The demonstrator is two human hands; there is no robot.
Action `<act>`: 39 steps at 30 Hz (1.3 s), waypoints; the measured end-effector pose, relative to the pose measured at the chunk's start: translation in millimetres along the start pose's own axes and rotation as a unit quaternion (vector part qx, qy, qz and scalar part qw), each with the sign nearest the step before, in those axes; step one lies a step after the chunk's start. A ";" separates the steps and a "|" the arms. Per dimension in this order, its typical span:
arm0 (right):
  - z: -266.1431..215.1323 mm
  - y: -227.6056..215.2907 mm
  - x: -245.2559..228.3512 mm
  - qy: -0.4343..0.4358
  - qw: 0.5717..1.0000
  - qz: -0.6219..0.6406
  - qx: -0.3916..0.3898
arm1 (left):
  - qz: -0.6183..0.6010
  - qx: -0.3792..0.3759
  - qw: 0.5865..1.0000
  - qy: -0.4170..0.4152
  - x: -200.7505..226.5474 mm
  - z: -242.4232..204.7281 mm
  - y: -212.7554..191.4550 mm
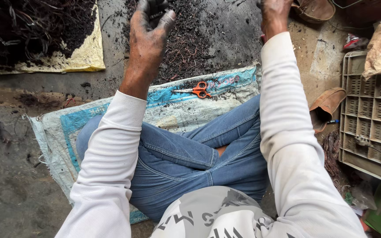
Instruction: The person sits cross-legged on a mat and strips insulation from dark-colored wires by hand. They pull the insulation off the copper strands and place the stripped wire into a pile on the floor.
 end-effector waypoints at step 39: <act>-92.9 46.2 57.5 -0.097 0.870 -0.393 -0.280 | 0.390 0.211 0.895 0.045 -77.3 15.6 -97.8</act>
Point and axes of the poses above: each hand's wrist, its own z-axis towards the middle knuckle, its own y-axis out of the palm, x = y × z, the point moved 2 cm from there along z, towards the middle knuckle, and after that the axes turned 3 degrees about -y, right-handed, at the moved point
